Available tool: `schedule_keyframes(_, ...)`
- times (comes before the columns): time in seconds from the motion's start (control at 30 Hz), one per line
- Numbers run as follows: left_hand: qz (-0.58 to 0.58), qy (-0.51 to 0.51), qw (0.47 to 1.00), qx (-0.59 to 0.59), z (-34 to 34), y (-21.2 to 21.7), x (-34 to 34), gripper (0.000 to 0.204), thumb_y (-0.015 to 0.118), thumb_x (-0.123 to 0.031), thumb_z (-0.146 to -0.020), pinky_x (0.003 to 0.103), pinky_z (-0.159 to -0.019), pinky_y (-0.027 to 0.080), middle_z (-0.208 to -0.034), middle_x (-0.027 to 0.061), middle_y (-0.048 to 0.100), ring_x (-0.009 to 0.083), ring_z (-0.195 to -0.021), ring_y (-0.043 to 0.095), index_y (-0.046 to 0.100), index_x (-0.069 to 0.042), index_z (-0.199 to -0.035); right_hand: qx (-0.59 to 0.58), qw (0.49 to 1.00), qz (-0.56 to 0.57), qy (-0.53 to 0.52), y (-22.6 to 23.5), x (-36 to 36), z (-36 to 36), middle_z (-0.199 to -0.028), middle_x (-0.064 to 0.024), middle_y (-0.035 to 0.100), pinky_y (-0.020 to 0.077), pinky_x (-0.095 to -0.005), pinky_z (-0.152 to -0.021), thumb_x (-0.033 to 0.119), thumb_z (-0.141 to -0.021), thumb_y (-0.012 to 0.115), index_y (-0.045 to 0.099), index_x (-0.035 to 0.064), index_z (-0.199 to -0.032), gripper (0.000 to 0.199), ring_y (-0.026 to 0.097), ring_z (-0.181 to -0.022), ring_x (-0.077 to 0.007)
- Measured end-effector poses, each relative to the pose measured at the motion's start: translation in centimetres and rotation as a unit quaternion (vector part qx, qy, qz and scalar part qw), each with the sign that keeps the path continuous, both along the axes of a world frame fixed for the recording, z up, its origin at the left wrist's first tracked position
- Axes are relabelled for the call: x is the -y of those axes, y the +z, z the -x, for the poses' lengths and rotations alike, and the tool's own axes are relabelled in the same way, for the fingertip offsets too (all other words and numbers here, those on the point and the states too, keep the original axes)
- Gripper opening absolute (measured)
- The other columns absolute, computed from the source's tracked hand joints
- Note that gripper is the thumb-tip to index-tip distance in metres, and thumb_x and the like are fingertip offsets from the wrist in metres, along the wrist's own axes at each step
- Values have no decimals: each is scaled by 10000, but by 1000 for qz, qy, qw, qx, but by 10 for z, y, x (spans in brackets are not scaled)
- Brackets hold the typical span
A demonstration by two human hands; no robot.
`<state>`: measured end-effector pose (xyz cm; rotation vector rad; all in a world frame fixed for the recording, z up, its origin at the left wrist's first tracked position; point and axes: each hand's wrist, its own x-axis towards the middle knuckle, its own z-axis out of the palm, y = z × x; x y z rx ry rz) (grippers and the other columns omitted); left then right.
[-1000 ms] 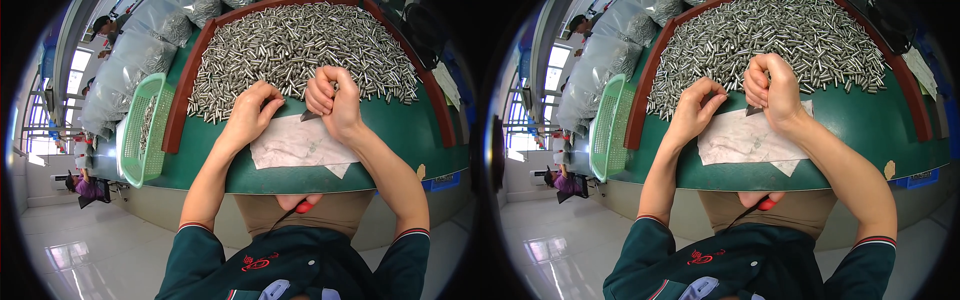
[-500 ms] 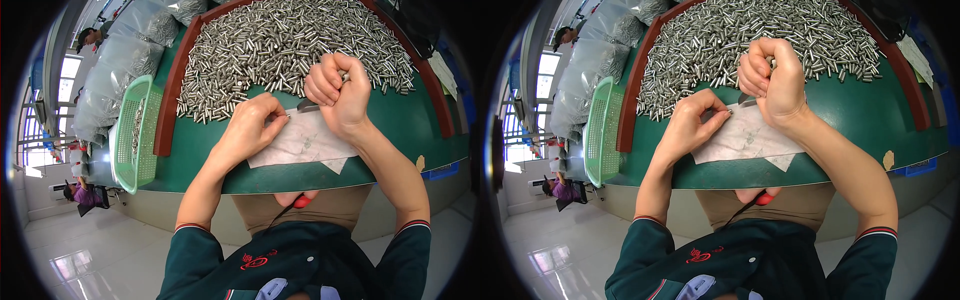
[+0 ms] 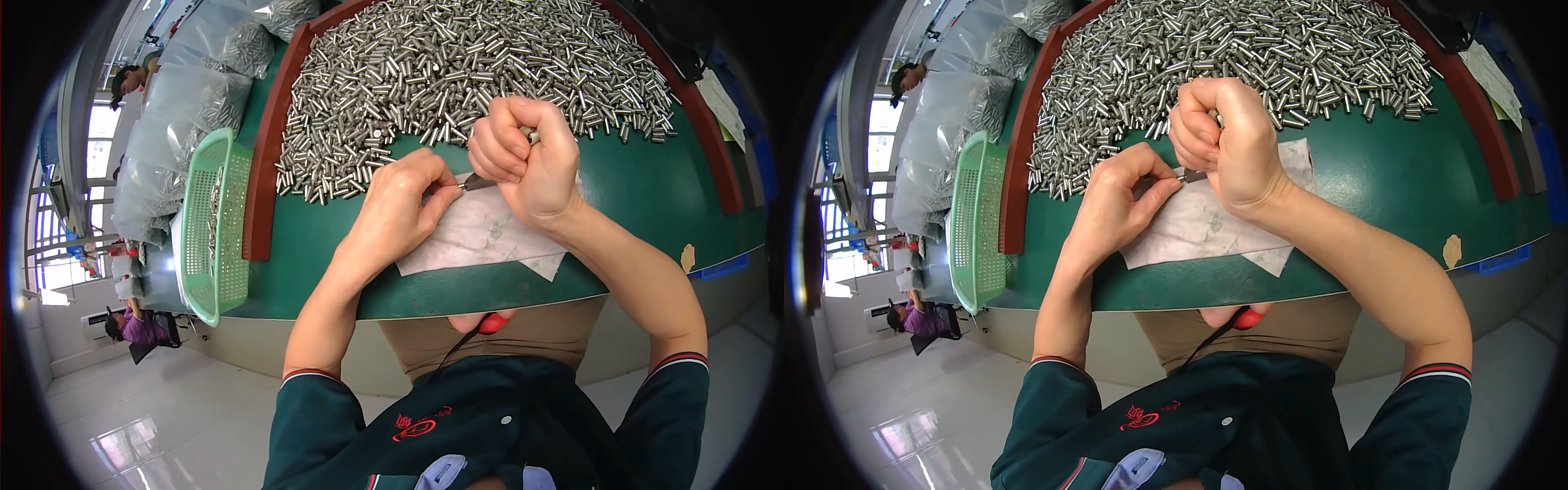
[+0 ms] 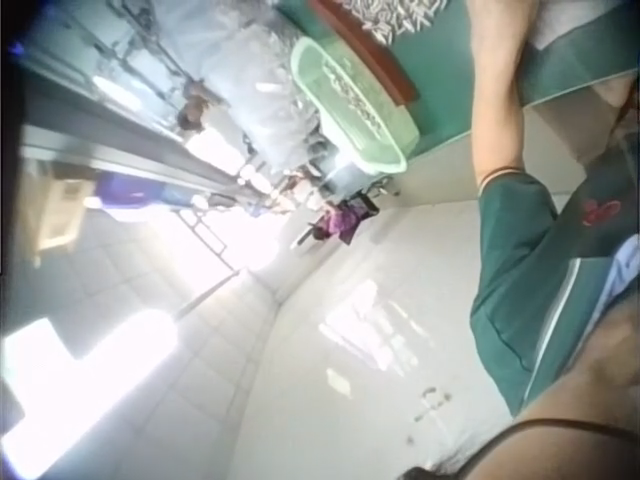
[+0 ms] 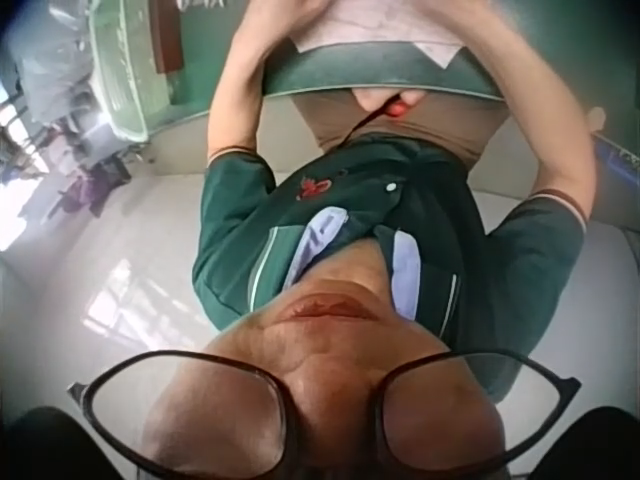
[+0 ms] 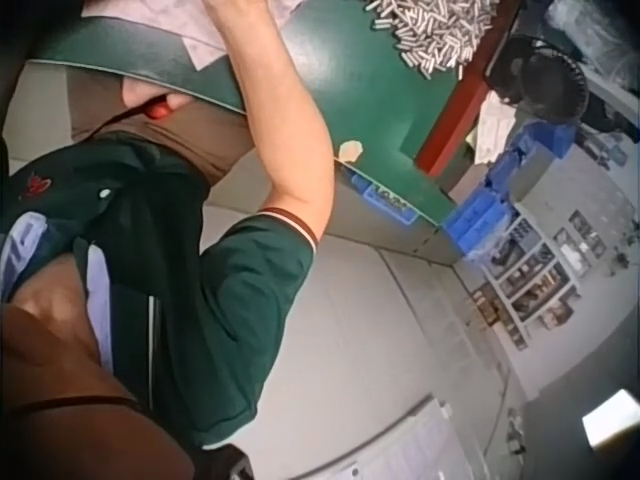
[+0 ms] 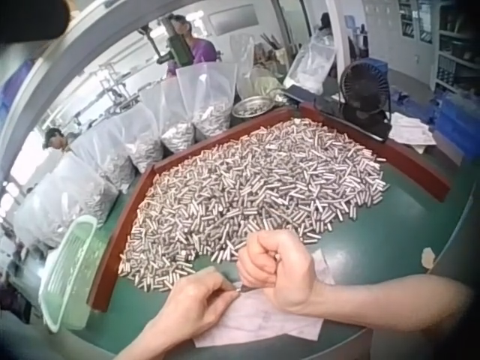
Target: Inspecting and deburring small metal pins at an industrial workbench.
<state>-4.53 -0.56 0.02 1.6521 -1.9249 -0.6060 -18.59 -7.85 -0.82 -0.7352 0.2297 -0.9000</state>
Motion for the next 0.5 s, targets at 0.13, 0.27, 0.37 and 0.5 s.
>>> schedule_keyframes(0.13,3,2,1000,-3,1,0,0,87,615,-35,-689,353,-521,423,-667,131,542,276,-580,545,542,11,-694,-1,1000,0,0,-1,1,0,-406,24,240,154,-234,-379,202,-800,294,253,121,-492,322,172,-378,-71)
schedule_keyframes(0.27,3,2,1000,-1,0,0,0,86,615,-35,-688,356,-522,422,-659,131,539,281,-583,543,543,10,-690,-4,1000,-2,-2,0,0,-1,-406,24,238,158,-234,-380,201,-799,293,255,122,-489,322,174,-379,-72)
schedule_keyframes(0.37,3,3,1000,-2,0,0,0,85,615,-34,-687,358,-521,420,-658,132,538,283,-583,541,542,10,-689,-5,1000,2,-1,0,1,-1,-407,24,238,161,-233,-381,198,-797,292,256,122,-488,320,174,-379,-73)
schedule_keyframes(0.5,6,1,1000,0,1,0,0,85,615,-33,-685,361,-522,420,-659,133,538,286,-584,540,542,11,-689,-5,1000,4,5,0,1,-1,-409,24,239,161,-232,-383,194,-796,290,254,122,-488,318,175,-380,-73)
